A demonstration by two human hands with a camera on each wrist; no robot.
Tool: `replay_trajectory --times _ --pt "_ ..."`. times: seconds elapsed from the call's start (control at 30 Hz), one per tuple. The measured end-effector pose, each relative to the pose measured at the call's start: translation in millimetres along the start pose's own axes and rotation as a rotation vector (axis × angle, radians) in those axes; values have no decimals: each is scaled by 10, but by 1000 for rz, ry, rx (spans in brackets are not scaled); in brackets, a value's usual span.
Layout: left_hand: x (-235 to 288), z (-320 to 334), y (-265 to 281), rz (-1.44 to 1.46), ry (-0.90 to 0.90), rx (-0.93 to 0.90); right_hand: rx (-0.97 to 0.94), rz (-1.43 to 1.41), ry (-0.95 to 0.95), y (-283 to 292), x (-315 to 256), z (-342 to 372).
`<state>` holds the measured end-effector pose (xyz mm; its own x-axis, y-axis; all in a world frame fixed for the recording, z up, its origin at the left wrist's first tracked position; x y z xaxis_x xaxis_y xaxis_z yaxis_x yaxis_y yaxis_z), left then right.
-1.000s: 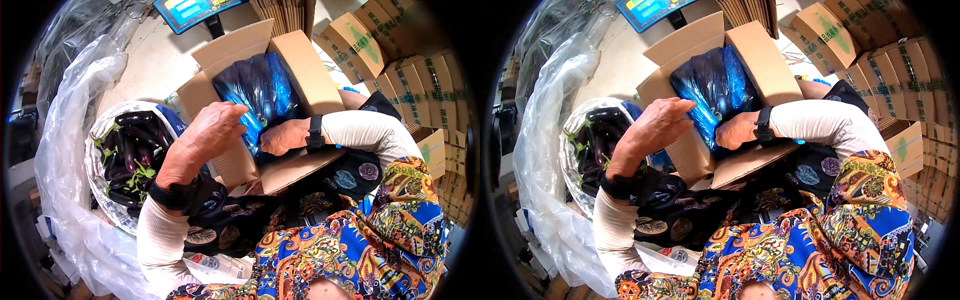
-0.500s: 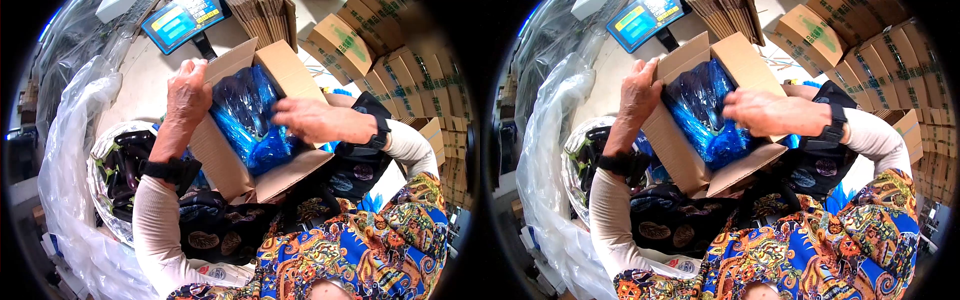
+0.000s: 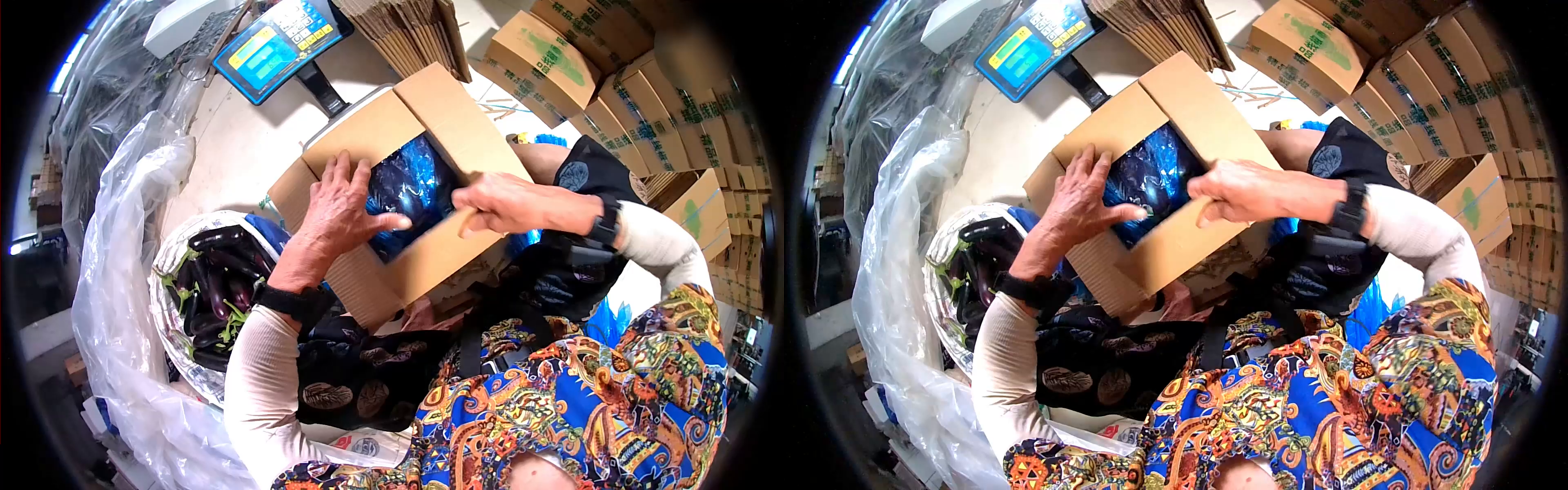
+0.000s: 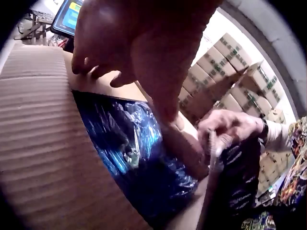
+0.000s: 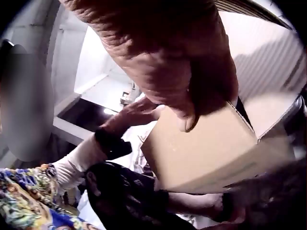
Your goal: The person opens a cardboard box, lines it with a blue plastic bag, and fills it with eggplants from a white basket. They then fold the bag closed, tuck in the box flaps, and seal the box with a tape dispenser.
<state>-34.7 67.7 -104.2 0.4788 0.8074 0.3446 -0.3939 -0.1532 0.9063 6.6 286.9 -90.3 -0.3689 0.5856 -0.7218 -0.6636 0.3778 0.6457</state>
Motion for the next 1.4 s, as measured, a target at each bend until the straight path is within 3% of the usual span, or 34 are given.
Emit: replay_trajectory --times 0.03,0.1,0.13,0.23,0.27,0.37,0.43,0.47,0.5,0.57,0.6,0.63,0.7,0.73,0.77,0.83,0.87,0.9,0.97,1.03,1.1,1.17,1.23,1.3,1.37,1.4 --pt "26 -7 -42 -17 4 -26 22 198 -8 -36 38 -102" --pt "56 -45 -153 -54 38 -33 120 253 98 -40 -13 -126" --pt "113 -23 -200 -99 51 -12 26 423 49 -72 21 -219" --pt "133 -34 -365 -142 64 80 132 611 48 -49 -83 -249" --pt "124 -32 -383 -137 55 100 133 631 -73 -20 -50 -249" --pt "121 -19 -393 -120 38 112 587 733 -266 354 173 -101" --pt "131 -19 -404 -117 43 89 650 468 -435 544 794 -55" --pt "132 -22 -401 -123 51 70 379 -27 -564 645 805 -67" --pt "118 -28 -392 -131 63 53 390 -266 -397 624 838 -21" --pt "66 -30 -425 -110 52 99 464 -146 -278 681 240 3" --pt "43 -25 -458 -108 44 122 383 -115 -218 607 105 -33" --pt "45 -26 -463 -113 23 143 450 108 -86 548 -87 -75" --pt "53 -41 -431 -107 45 94 563 212 40 408 -131 -166" --pt "38 -44 -446 -110 48 92 518 254 -41 296 -98 -201" --pt "39 -33 -448 -109 54 86 543 511 280 147 -135 -237" --pt "60 -20 -409 -136 46 98 593 357 91 -128 -14 -269" --pt "37 -29 -379 -157 42 91 608 465 107 -254 12 -296" --pt "-7 -36 -350 -179 42 82 579 400 56 -362 88 -335" --pt "-233 86 -175 49 197 274 747 490 69 -322 91 -317" --pt "-757 261 -59 55 324 545 703 348 -10 -363 235 -340" --pt "-1402 539 -296 95 678 576 693 199 31 -406 334 -379" --pt "-1319 755 -502 996 830 304 688 207 11 -440 382 -413" --pt "-1058 842 -384 1110 766 337 686 195 -16 -462 422 -431" --pt "-657 806 54 1077 398 449 684 149 -38 -487 396 -405" --pt "-67 653 213 1130 247 436 695 126 -41 -465 410 -391" --pt "16 576 93 844 171 442 697 119 -32 -466 425 -394"
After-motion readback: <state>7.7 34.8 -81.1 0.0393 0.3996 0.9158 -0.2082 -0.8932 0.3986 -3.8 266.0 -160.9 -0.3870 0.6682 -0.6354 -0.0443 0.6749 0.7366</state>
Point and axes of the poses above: each hand's wrist, its own z-axis away from the middle knuckle, its own y-axis out of the back of the hand, x = y × z, the point moved 5 cm from there along -z, towards the middle knuckle, and after that the axes turned 3 degrees about -y, right-handed, at the moved point
